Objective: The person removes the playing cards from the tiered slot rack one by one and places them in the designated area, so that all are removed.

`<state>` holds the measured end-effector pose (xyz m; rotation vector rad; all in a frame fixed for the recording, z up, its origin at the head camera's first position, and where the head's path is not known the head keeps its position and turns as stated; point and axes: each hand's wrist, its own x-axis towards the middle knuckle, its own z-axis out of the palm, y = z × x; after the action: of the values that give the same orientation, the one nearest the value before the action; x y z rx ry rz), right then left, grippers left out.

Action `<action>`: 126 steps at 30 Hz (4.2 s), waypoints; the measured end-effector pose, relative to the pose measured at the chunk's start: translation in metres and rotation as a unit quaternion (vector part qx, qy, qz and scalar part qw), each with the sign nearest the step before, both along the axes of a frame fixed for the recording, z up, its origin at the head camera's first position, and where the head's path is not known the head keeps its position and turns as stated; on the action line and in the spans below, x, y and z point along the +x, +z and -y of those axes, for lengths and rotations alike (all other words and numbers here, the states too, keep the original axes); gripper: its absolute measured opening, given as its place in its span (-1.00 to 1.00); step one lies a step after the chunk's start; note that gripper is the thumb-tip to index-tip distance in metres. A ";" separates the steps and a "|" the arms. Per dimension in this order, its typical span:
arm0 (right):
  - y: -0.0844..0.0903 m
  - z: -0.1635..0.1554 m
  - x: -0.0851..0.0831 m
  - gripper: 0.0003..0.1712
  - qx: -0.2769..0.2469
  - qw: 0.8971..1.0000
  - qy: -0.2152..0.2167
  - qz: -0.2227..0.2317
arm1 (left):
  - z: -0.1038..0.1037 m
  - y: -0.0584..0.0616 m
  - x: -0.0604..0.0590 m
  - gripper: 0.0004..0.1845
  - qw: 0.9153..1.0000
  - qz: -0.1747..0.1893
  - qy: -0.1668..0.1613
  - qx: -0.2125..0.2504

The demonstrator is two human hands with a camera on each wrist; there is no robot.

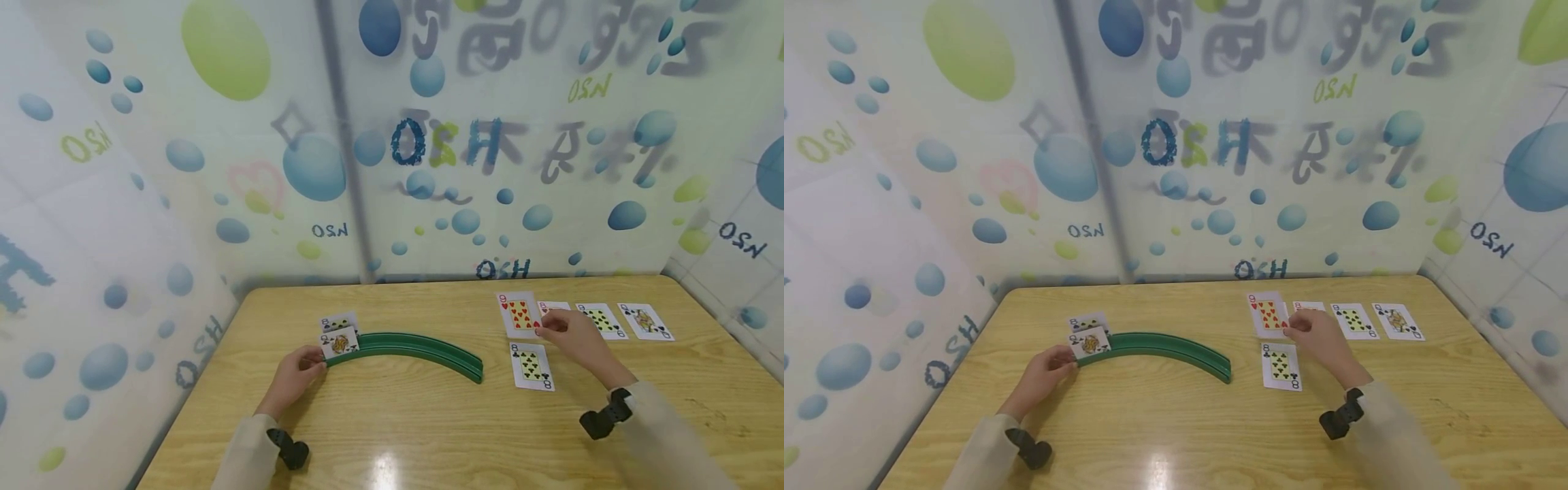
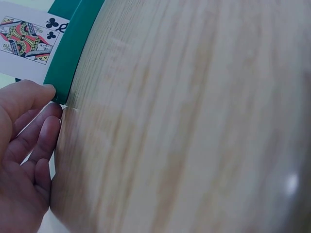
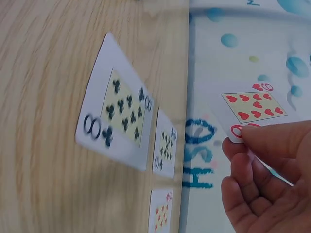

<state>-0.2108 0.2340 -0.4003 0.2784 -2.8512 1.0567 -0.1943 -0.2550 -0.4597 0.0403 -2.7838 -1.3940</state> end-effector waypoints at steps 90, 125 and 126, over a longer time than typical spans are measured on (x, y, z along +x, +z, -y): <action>-0.041 -0.086 0.035 -0.63 0.038 0.980 -0.088 0.177 | 0.001 -0.002 -0.002 -0.71 1.000 0.013 0.004 0.011; 0.005 0.051 0.020 -0.79 -0.020 0.996 0.060 0.068 | 0.001 -0.003 -0.001 -0.71 1.000 0.021 0.008 0.010; 0.005 0.056 0.018 -0.79 -0.021 0.996 0.061 0.066 | 0.001 -0.003 -0.001 -0.71 1.000 0.020 0.007 0.009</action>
<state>-0.1925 0.1780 -0.3953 0.3988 -2.9576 1.1992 -0.1954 -0.2559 -0.4623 0.0893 -2.7965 -1.4300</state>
